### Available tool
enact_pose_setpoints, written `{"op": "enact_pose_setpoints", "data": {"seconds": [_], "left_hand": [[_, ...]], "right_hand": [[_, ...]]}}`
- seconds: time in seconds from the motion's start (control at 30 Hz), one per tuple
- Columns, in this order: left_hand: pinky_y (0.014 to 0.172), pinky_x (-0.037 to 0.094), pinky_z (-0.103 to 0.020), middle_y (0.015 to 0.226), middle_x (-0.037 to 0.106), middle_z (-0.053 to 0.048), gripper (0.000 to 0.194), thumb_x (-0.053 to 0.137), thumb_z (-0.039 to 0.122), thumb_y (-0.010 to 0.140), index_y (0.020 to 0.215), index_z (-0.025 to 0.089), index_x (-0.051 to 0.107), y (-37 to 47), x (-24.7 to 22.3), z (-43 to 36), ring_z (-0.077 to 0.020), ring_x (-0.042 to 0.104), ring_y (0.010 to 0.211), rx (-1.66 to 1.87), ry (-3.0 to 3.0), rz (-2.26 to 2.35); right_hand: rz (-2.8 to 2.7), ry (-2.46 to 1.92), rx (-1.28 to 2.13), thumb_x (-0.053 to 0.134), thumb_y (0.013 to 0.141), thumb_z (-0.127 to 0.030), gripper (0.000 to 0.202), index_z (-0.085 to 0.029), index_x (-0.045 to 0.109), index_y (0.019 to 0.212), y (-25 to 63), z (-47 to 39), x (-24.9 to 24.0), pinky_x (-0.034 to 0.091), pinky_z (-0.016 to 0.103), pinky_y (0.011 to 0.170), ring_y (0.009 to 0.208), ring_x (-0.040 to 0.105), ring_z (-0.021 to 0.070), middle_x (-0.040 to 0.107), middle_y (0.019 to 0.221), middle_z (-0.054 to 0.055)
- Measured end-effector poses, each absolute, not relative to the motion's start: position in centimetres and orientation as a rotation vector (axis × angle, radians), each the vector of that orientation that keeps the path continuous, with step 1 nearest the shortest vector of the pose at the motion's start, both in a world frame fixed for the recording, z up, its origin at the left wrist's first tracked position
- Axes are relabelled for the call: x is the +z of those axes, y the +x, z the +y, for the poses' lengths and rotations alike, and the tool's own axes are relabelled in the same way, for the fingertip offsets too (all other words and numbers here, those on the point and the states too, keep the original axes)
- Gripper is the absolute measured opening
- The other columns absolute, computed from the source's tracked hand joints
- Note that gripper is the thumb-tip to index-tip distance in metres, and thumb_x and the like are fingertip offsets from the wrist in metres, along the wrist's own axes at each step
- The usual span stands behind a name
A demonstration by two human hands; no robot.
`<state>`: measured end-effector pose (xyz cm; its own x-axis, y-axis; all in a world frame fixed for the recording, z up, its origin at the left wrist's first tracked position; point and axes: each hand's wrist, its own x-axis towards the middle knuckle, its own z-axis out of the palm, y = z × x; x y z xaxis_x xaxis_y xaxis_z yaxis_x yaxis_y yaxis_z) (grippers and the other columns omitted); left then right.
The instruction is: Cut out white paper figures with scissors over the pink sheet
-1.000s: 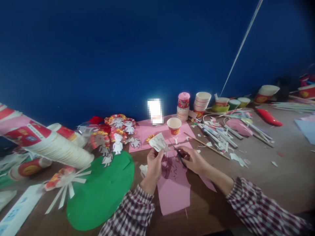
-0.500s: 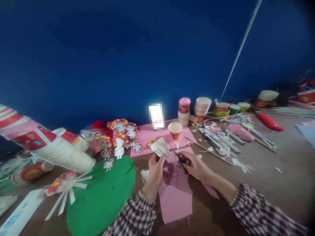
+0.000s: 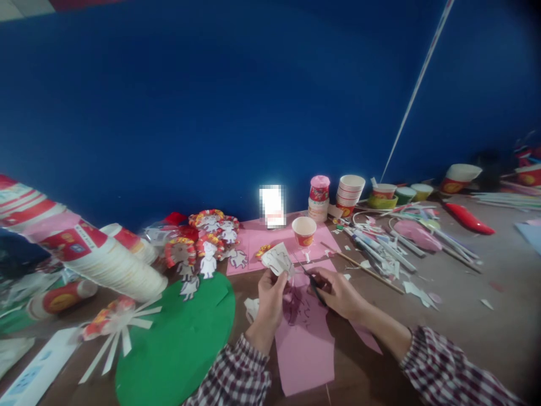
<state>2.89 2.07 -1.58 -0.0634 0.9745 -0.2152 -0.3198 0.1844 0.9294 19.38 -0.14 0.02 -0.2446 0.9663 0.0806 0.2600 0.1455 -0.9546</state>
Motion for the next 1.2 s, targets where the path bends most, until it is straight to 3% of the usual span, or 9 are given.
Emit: {"op": "enact_pose_setpoints", "data": {"seconds": [0.17,1.2], "left_hand": [[0.039,0.032,-0.017,0.057,0.046,0.005,0.03,0.066,0.038,0.067,0.085,0.015,0.057,2.95,-1.92,2.13,-0.0058,0.041,0.044,1.274,0.786,1.087],[0.036,0.032,-0.017,0.056,0.044,0.006,0.031,0.068,0.038,0.064,0.082,0.016,0.056,3.13,-1.38,1.89,-0.0063,0.041,0.044,1.271,0.744,1.088]], "right_hand": [[-1.679,-1.212,1.104,0.055,0.078,-0.02,0.029,-0.014,0.058,0.107,19.34,-0.24,0.12,0.04,0.018,0.048,0.053,0.054,0.0093,0.062,0.07,0.0],[-1.718,-1.234,1.071,0.053,0.079,-0.022,0.03,-0.014,0.057,0.108,19.35,-0.33,0.26,0.041,0.018,0.046,0.05,0.054,0.0091,0.062,0.069,0.0]]}}
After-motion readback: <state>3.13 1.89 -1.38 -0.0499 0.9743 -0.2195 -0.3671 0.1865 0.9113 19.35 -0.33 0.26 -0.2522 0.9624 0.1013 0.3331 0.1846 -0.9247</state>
